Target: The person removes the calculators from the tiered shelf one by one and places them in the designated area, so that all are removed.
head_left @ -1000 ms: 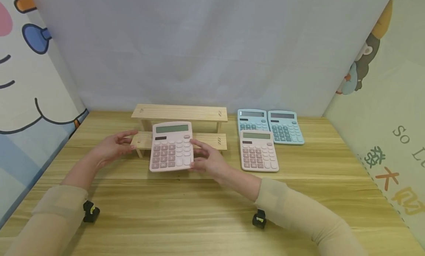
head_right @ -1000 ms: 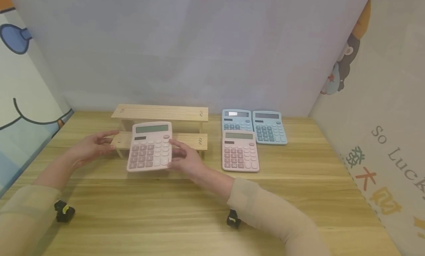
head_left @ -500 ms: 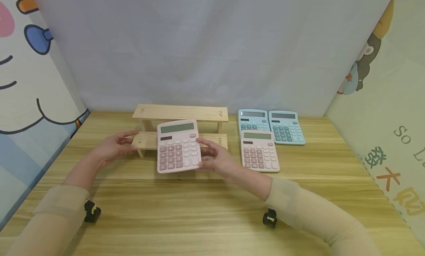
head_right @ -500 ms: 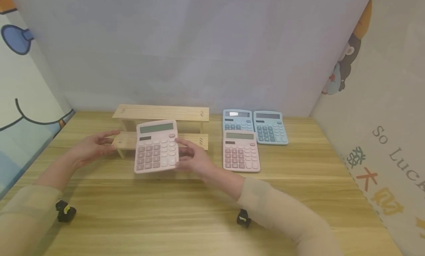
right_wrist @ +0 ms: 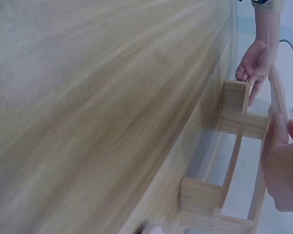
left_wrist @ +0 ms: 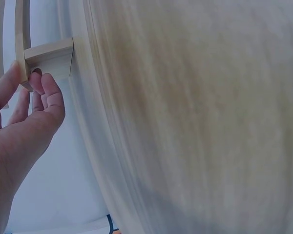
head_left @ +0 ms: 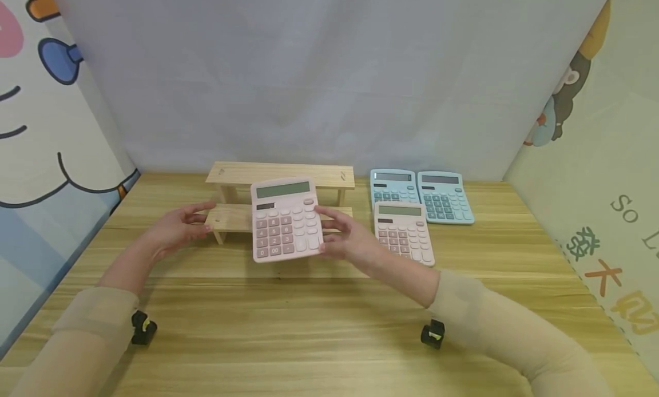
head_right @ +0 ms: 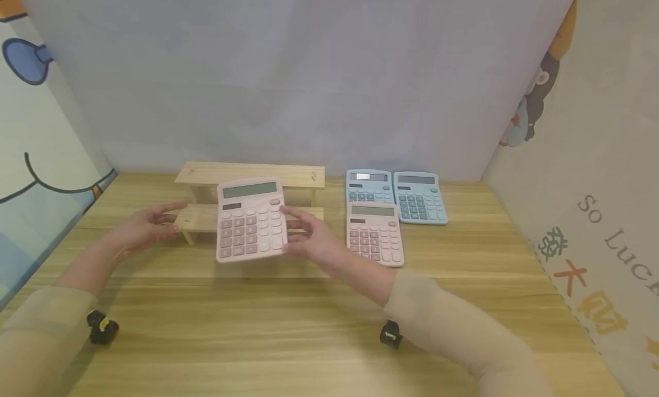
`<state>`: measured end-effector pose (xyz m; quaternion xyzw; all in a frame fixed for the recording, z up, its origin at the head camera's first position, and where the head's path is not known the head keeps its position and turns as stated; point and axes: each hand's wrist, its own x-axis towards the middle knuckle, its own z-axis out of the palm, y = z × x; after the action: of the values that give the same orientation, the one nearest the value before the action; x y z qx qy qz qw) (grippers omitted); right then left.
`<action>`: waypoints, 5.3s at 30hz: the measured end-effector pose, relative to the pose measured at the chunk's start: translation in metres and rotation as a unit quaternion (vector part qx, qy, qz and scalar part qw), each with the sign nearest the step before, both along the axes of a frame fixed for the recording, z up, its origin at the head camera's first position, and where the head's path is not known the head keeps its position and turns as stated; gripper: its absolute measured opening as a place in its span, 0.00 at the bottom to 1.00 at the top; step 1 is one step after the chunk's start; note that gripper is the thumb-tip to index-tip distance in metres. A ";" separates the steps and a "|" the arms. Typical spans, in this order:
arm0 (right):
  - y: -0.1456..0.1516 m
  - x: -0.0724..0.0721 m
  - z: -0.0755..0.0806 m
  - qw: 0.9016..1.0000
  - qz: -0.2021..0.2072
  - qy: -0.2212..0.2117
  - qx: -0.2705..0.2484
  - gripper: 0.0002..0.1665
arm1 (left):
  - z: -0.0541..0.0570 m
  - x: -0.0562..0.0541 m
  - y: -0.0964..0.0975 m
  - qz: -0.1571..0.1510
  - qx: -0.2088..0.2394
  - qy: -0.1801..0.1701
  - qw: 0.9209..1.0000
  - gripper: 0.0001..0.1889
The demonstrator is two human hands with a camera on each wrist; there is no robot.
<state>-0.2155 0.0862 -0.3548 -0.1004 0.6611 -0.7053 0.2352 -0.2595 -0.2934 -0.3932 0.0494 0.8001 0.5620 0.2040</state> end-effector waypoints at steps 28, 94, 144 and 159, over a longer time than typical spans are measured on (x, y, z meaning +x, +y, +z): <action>0.068 0.003 0.048 0.997 -0.010 0.060 0.038 0.47 | 0.001 0.000 0.001 0.001 0.001 -0.004 1.000 0.37; 0.272 0.031 0.032 0.988 0.013 0.141 -0.064 0.46 | -0.004 -0.002 0.000 0.002 0.013 0.006 1.000 0.37; 0.331 0.016 -0.018 0.988 -0.027 0.065 0.137 0.44 | -0.002 0.000 0.001 0.001 0.006 0.004 1.000 0.37; 0.332 0.009 -0.026 0.979 -0.036 0.036 0.200 0.44 | -0.002 -0.001 0.000 0.003 0.013 0.005 1.000 0.37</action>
<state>-0.2069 0.4186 -0.3804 -0.0527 0.7998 -0.5630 0.2015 -0.2603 -0.2933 -0.3953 0.0526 0.7942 0.5723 0.1973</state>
